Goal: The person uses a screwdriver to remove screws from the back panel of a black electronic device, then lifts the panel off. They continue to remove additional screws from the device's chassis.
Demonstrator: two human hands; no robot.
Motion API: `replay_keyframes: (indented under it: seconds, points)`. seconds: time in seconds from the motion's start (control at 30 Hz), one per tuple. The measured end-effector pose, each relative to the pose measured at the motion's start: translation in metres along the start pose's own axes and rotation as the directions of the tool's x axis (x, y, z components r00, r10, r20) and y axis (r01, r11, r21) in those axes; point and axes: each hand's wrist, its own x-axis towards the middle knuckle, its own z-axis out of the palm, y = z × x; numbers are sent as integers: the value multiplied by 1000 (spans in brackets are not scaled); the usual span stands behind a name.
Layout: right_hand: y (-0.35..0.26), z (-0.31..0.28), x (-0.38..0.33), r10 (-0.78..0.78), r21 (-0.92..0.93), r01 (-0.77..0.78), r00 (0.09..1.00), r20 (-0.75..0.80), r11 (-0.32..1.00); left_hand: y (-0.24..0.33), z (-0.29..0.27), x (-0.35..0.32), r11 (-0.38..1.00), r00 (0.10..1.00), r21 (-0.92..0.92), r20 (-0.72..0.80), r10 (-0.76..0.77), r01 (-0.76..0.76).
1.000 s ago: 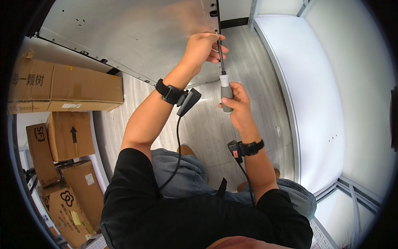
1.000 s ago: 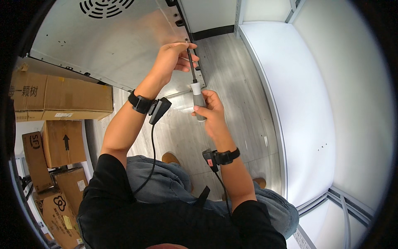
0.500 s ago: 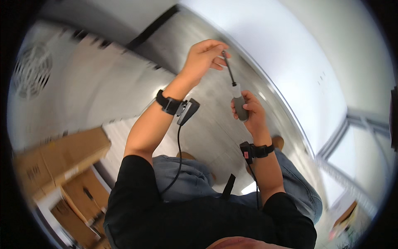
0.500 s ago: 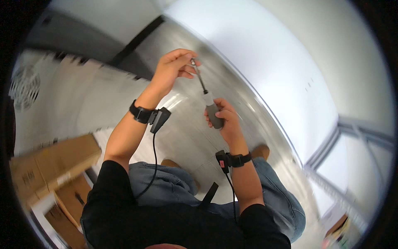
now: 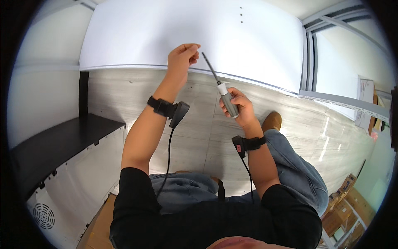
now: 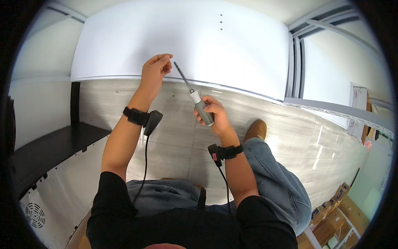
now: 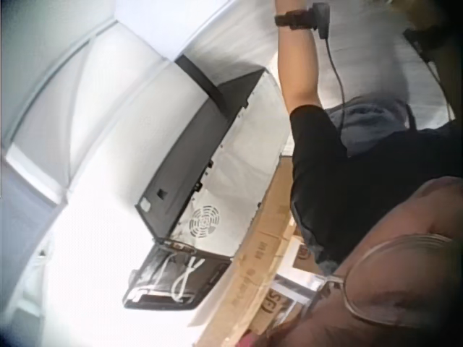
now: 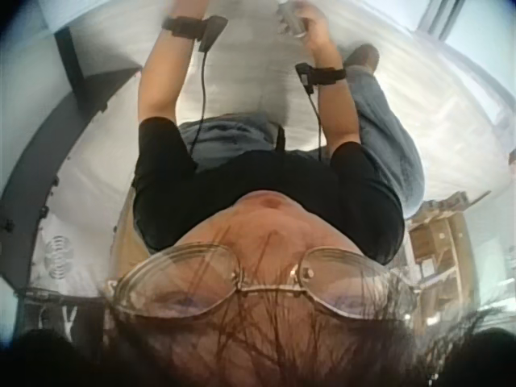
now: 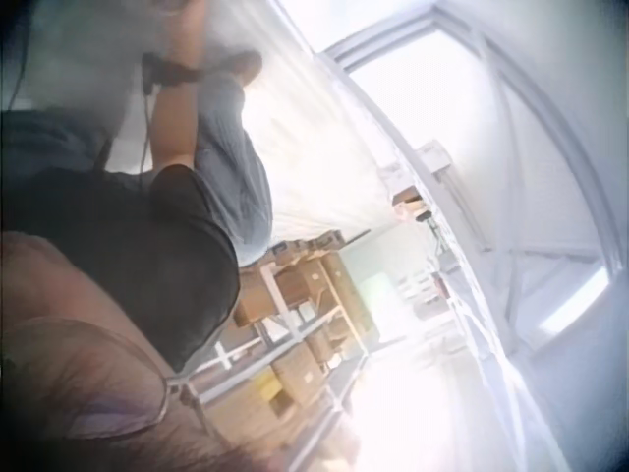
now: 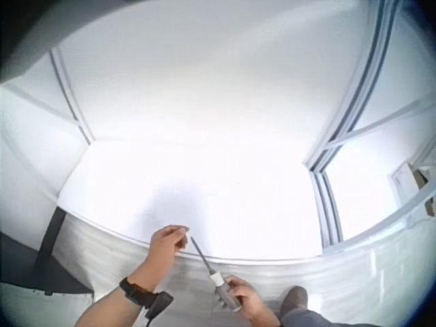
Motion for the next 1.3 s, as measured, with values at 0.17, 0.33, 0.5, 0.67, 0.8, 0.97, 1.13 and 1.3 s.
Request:
replay_keyframes:
  seconds: [0.17, 0.33, 0.5, 0.67, 0.8, 0.97, 1.13, 1.3]
  points:
    - [-3, -14, -4, -61, 59, 72, 985, -163, 996, -6, 27, 40, 967, 994, 251, -91, 60, -36]
    - [0, -20, -5, -97, 94, 120, 972, -216, 988, -25, 57, 76, 685, 947, 687, 14, 321, -243]
    - [-3, -18, -6, -131, 77, 152, 966, -221, 985, -33, 65, 102, 292, 776, 869, 151, 612, -399]
    - [-1, -18, -5, -154, 96, 176, 967, -203, 980, -31, 66, 112, 217, 679, 886, 137, 721, -410]
    - [1, -19, -4, -157, 129, 186, 965, -208, 974, -31, 68, 114, 223, 715, 905, 117, 689, -363]
    - [0, -20, -3, -149, 90, 169, 970, -192, 982, -36, 68, 117, 265, 747, 893, 110, 655, -363]
    - [-3, -17, 4, -97, 75, 110, 984, -152, 991, -26, 55, 80, 563, 849, 767, -46, 527, -308]
    - [-3, 18, 15, -27, -37, 25, 998, -52, 999, -5, 13, 12, 984, 986, 173, -146, 75, -49]
